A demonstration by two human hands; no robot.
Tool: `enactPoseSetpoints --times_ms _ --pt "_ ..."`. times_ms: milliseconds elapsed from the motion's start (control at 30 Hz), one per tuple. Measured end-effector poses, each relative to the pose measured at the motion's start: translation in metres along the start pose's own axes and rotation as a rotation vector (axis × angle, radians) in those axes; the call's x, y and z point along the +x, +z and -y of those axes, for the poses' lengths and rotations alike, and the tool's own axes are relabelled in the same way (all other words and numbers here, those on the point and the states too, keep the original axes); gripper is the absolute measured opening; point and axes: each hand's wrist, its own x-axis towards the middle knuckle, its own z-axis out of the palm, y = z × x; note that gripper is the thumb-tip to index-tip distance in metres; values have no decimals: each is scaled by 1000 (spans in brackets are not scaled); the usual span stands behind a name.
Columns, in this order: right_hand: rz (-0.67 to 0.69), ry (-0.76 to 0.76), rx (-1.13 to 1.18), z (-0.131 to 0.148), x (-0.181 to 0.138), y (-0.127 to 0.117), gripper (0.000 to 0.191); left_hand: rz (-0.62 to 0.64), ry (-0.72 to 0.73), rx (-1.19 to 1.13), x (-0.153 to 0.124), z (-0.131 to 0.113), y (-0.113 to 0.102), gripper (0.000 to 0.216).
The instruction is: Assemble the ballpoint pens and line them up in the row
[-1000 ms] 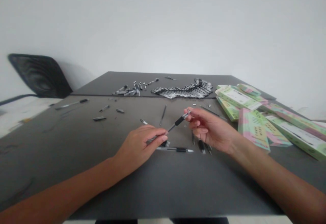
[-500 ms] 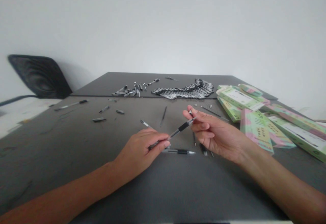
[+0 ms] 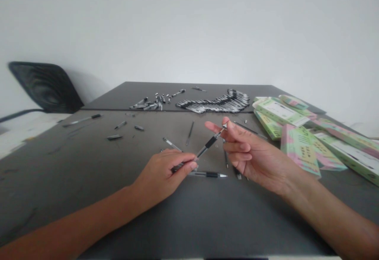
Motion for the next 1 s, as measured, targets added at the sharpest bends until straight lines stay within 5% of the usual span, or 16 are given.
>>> enactPoseSetpoints --times_ms 367,1000 --pt "-19 -213 -291 -7 -1 6 9 4 11 4 2 0 0 15" --pt "-103 -374 -511 -9 3 2 17 -1 22 -5 2 -4 -2 16"
